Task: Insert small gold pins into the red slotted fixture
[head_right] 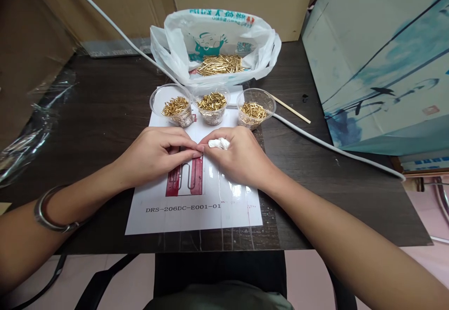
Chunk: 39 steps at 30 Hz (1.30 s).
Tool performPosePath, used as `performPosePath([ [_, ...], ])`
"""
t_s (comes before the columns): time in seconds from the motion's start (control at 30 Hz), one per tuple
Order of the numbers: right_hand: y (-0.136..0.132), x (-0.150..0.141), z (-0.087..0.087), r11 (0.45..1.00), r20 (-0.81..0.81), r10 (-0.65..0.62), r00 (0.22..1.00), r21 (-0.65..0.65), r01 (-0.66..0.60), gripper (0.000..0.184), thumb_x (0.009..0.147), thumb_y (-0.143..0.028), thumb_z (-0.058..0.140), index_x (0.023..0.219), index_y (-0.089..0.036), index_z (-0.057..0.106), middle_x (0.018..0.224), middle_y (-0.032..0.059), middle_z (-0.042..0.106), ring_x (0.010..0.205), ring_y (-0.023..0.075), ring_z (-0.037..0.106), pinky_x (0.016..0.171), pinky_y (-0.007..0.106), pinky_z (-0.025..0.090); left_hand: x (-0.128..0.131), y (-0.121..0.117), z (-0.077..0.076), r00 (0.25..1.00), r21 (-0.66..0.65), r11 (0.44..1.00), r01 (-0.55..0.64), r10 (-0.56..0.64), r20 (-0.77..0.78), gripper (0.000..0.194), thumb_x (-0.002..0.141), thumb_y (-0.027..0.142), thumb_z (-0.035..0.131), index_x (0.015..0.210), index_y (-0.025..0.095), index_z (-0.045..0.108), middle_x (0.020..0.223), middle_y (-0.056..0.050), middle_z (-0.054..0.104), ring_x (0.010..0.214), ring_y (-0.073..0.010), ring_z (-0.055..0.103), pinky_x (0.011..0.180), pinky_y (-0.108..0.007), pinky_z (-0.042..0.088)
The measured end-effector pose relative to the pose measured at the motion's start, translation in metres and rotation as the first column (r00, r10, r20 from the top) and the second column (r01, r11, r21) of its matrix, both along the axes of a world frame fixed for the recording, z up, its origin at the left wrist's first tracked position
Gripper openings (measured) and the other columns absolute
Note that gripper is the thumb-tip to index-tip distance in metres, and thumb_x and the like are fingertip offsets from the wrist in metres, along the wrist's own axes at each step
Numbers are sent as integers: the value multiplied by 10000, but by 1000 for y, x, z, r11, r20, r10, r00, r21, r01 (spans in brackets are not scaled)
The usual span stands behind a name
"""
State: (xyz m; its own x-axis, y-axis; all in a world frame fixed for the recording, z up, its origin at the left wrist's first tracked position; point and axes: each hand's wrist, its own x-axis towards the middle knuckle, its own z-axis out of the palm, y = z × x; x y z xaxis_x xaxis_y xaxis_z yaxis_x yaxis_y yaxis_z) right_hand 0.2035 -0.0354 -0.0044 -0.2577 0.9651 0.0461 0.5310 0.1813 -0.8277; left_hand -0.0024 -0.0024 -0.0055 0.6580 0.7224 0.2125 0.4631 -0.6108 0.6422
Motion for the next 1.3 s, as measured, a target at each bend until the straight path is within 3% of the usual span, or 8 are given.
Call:
performPosePath([
  [0.7,0,-2,2,999,50,32,998,9,-33,247,834,-436,673,834,-208,768,797,25,741,760,177,650,755,308,451,1,0,0,1000,-12,1000,3,-3,-24,127,848,223,677,891,181,788,794,-14,718,736,-116,638,672,-246,455],
  [0.93,-1,-5,0,998,31,-4,1000,60,2,160,801,-358,712,812,-207,763,795,6,744,735,157,646,702,281,434,2,-2,-1,1000,-16,1000,-25,25,-17,135,842,243,673,868,182,791,771,-19,716,698,-118,621,649,-253,445],
  [1.3,-2,-6,5,999,89,-35,995,40,32,193,828,-355,664,760,-181,710,752,16,726,704,163,626,681,285,412,3,-4,0,998,-18,999,-46,46,31,136,826,193,654,841,197,789,756,-9,720,687,-115,622,627,-239,452],
])
